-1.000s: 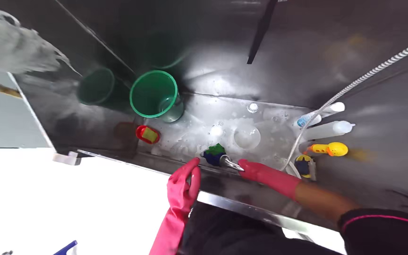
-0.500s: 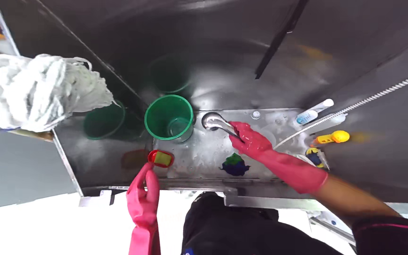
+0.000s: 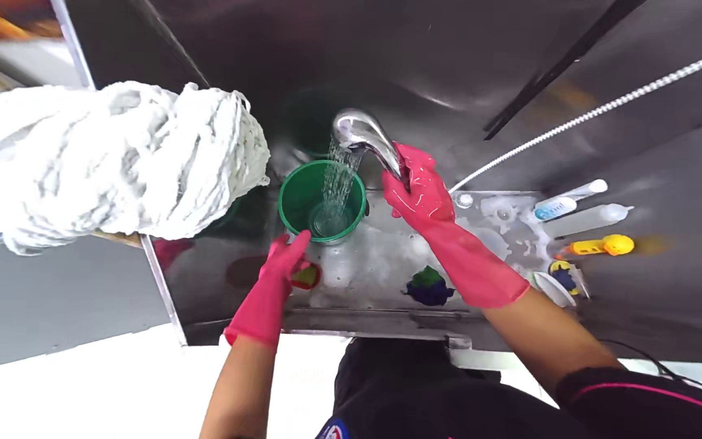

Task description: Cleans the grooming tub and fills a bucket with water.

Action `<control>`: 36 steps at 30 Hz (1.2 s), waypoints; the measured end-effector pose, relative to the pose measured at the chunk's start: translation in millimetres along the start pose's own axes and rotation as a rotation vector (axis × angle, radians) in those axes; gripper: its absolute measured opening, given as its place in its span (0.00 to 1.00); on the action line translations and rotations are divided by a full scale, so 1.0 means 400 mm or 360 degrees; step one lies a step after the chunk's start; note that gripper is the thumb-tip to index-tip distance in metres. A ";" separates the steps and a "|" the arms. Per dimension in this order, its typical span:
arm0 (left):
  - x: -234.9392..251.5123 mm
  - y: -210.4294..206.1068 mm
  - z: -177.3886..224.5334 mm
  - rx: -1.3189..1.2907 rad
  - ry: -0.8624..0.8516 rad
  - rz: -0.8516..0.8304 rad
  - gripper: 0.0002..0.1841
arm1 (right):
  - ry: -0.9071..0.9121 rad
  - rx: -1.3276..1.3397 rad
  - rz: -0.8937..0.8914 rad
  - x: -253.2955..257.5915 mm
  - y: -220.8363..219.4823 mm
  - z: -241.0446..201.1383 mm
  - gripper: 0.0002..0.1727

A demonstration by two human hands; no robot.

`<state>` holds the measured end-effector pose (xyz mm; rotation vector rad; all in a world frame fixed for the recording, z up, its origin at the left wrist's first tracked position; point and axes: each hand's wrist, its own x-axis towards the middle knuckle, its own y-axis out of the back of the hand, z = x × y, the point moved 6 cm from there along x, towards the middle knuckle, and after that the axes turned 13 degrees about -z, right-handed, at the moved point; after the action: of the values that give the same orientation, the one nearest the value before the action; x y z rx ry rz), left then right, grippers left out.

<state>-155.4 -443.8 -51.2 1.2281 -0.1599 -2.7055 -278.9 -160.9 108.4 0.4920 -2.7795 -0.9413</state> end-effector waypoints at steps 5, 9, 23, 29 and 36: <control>0.190 -0.034 -0.073 -0.0206 0.0184 0.0193 0.47 | 0.0060 0.0039 0.0177 -0.001 0.024 -0.006 0.36; 0.261 -0.090 -0.126 -0.0775 0.0060 0.0183 0.43 | 0.0115 0.0064 0.0195 -0.001 0.040 0.014 0.36; 0.385 -0.124 -0.123 -0.0559 -0.0446 0.0373 0.40 | 0.0039 0.0106 0.0160 -0.066 0.121 0.110 0.29; 0.187 -0.172 0.077 -0.0415 -0.0412 0.0148 0.49 | 0.0069 -0.0266 0.0239 -0.143 0.191 0.111 0.26; -0.005 -0.240 0.128 -0.0662 -0.0449 -0.0089 0.45 | 0.0295 -0.0509 0.0384 -0.201 0.288 0.081 0.25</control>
<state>-203.0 -347.8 -32.2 0.7431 0.3900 -2.7508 -241.5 -27.9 149.6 0.1792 -2.3941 -1.1835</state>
